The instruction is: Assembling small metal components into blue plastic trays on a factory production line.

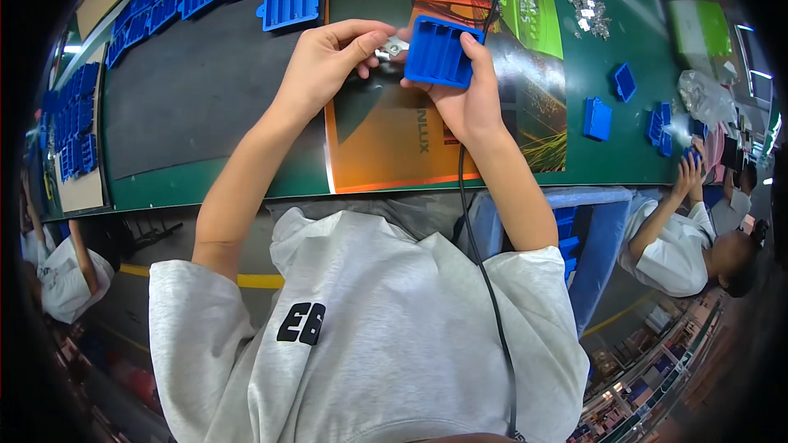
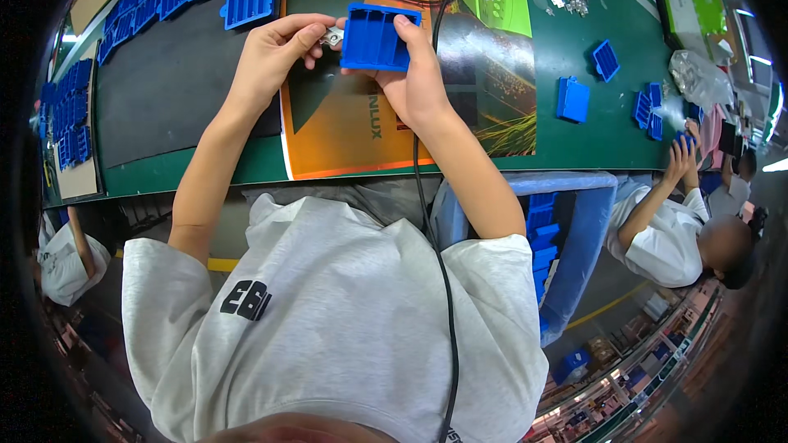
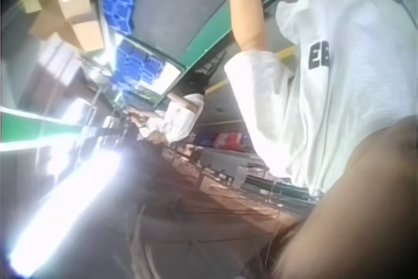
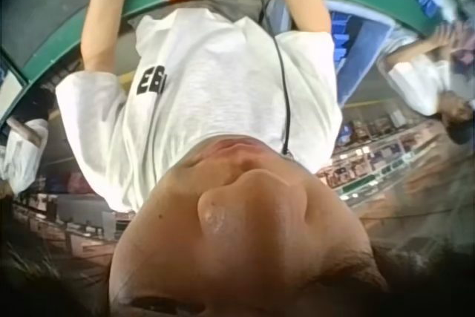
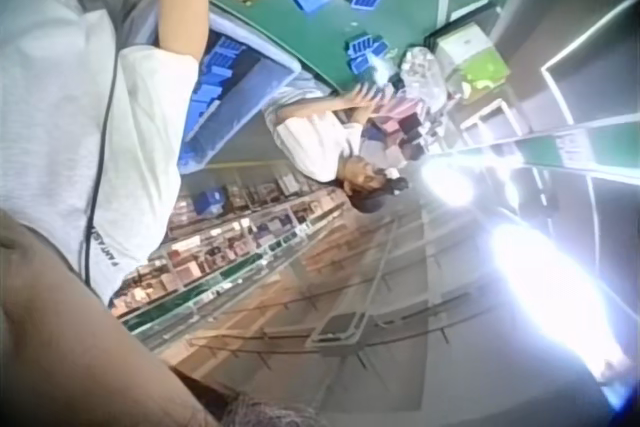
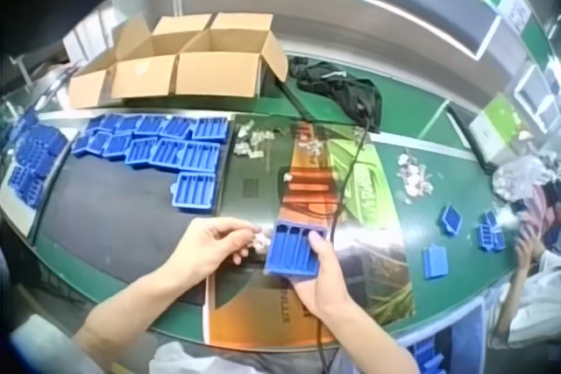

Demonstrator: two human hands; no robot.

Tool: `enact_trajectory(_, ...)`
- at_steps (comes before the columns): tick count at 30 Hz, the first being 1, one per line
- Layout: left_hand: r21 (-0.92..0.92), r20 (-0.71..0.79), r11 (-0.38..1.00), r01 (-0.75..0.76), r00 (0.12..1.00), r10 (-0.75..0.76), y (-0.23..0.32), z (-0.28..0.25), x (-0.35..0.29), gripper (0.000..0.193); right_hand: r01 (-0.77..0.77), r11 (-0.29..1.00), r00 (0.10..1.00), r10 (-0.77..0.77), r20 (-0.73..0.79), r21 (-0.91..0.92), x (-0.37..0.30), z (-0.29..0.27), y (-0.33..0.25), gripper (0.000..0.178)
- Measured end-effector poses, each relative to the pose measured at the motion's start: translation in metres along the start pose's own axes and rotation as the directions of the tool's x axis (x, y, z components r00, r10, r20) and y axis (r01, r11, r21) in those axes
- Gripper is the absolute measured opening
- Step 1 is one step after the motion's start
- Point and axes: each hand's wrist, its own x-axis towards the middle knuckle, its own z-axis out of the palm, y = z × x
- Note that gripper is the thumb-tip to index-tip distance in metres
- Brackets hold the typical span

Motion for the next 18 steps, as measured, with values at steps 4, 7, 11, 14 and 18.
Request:
enact_trajectory(4,0.038,0.033,0.999,0.016,0.999,-0.017,-0.001,0.005,0.0,0.022,0.043,0.995,0.997,-0.048,-0.064,-0.087,0.002,-0.008,0.009,0.048)
enact_trajectory(7,0.07,0.028,0.996,0.049,0.998,-0.051,0.001,0.004,0.0,0.022,0.071,0.988,0.993,-0.082,-0.079,-0.135,0.003,-0.008,0.007,0.048)
enact_trajectory(11,0.085,0.031,0.994,0.068,0.997,-0.07,0.001,0.002,-0.002,0.022,0.093,0.98,0.991,-0.108,-0.077,-0.177,0.004,-0.009,0.006,0.049)
enact_trajectory(14,0.048,-0.003,0.996,0.071,0.997,-0.071,0.0,0.001,0.0,0.021,0.083,0.984,0.995,-0.09,-0.037,-0.156,0.003,-0.01,0.006,0.05)
enact_trajectory(18,0.026,-0.011,0.998,0.061,0.998,-0.061,-0.006,0.005,0.002,0.021,0.091,0.976,0.994,-0.1,-0.036,-0.197,0.003,-0.013,0.009,0.049)
